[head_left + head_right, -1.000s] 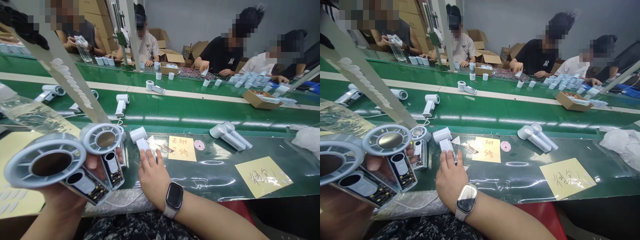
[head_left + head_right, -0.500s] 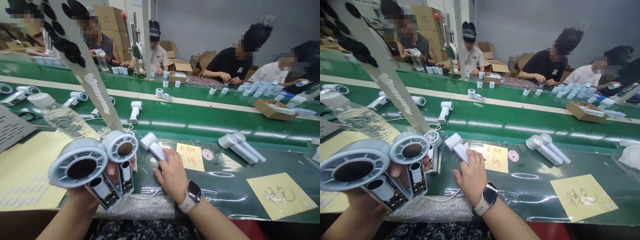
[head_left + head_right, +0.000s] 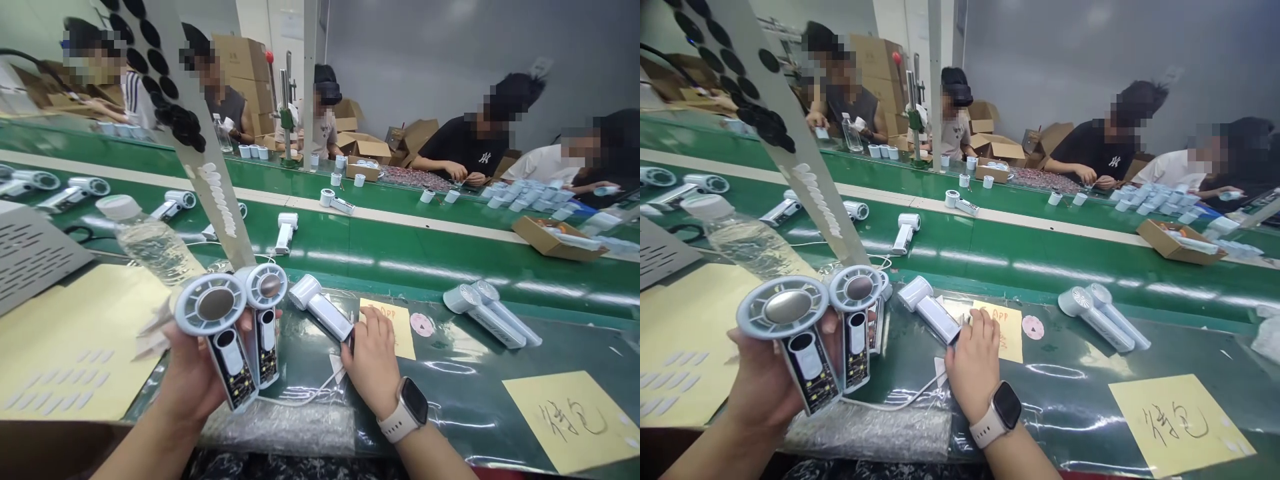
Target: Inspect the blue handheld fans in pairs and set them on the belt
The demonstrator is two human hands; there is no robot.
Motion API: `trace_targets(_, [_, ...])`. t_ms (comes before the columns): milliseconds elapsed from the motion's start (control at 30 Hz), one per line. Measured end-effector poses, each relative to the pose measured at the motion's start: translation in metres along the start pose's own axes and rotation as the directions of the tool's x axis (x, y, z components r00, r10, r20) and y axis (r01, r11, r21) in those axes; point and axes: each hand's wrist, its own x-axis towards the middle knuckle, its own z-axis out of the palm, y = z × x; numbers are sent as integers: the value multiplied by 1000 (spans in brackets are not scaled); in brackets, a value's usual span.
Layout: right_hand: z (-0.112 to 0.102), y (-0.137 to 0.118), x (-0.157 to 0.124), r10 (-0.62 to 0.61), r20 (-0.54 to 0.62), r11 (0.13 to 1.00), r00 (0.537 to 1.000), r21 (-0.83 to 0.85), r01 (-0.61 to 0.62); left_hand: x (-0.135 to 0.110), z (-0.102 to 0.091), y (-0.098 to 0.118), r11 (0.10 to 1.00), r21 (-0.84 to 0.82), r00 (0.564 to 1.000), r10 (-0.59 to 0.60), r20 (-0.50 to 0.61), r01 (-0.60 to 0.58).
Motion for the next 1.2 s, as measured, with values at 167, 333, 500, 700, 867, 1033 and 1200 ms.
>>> trace_targets(167, [3,-6,2,-40,-10,996,999,75,41,-2,4,-5,996,69,999,48,27,-49])
trace_targets(333, [3,6,23,91,-19,987,996,132,-88,-3,7,-4,999,48,997,17,75,-21])
trace_targets(500, [-12,-2,21,96,21,957,995,275,-98,-4,6,-5,996,-67,989,-41,139,51])
trace_targets(700, [-29,-22,-7,-20,407,616,913,724,-309,0,9,-9,992,-94,994,-72,85,79])
trace_targets(867, [-36,-31,-11,-109,554,451,826,767,-455,4,22,-15,994,-109,999,0,36,4])
trace_targets(1033, [-37,-60,-20,-290,653,142,699,752,-644,5,35,-18,989,-145,999,28,39,-22])
trace_targets(1200, [-28,-76,-26,-244,605,-56,758,771,-634,2,41,-19,991,-113,997,69,24,-66])
